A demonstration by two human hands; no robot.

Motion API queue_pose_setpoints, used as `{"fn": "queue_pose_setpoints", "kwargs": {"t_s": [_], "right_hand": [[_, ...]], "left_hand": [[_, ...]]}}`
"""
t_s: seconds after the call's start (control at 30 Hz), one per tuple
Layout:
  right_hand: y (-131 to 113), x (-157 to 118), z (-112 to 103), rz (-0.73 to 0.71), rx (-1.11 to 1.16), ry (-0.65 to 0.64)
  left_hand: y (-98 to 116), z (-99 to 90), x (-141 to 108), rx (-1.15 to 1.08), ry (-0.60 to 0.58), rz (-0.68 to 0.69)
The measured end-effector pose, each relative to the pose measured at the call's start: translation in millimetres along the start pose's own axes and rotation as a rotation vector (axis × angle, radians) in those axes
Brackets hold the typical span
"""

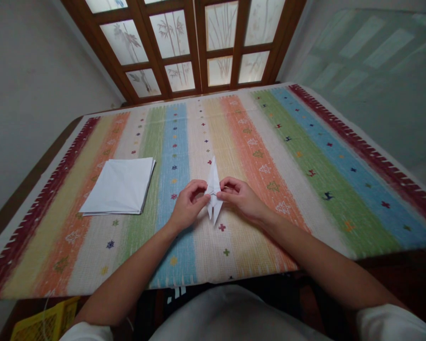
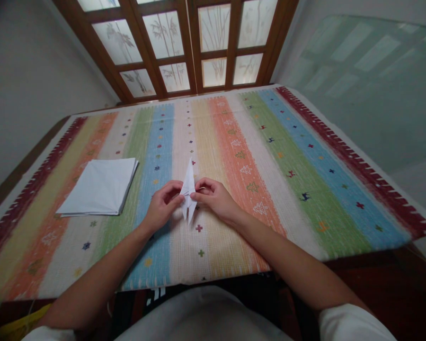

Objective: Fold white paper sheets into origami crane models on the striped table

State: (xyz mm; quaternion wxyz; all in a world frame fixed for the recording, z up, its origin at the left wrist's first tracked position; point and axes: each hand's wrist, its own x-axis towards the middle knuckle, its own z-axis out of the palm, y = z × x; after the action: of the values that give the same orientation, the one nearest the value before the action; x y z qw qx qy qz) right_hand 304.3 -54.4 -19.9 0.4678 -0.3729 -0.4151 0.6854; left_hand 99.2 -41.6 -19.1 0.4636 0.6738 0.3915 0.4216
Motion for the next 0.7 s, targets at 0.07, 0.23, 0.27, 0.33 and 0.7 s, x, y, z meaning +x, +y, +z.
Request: {"fn": "queue_pose_setpoints", "kwargs": {"t_s": [0.07,0.23,0.27,0.33,0.7], "right_hand": [[-0.8,-0.1,-0.1,-0.004,-0.021,0.006],[-0.3,-1.5,0.2,0.027,-0.022,0.007],[0.1,-1.4,0.1,0.038,-0.013,0.008],[0.9,-0.8,-0.6,0.049,-0.010,0.014],[0.5,1.5,-1.6,0.008,-0.018,0.037]], "left_hand": [[0.2,-0.5,0.6,-0.014,-0.002,-0.003],[2.4,0.1,0.9,-0.035,0.011,-0.020],[2.8,0.4,0.8,-0.046,0.014,-0.030],[3.4,1.4,0.2,-0.101,0.012,-0.074],[-1.2,8.2,0.3,-0.319,0.063,-0.157]]}}
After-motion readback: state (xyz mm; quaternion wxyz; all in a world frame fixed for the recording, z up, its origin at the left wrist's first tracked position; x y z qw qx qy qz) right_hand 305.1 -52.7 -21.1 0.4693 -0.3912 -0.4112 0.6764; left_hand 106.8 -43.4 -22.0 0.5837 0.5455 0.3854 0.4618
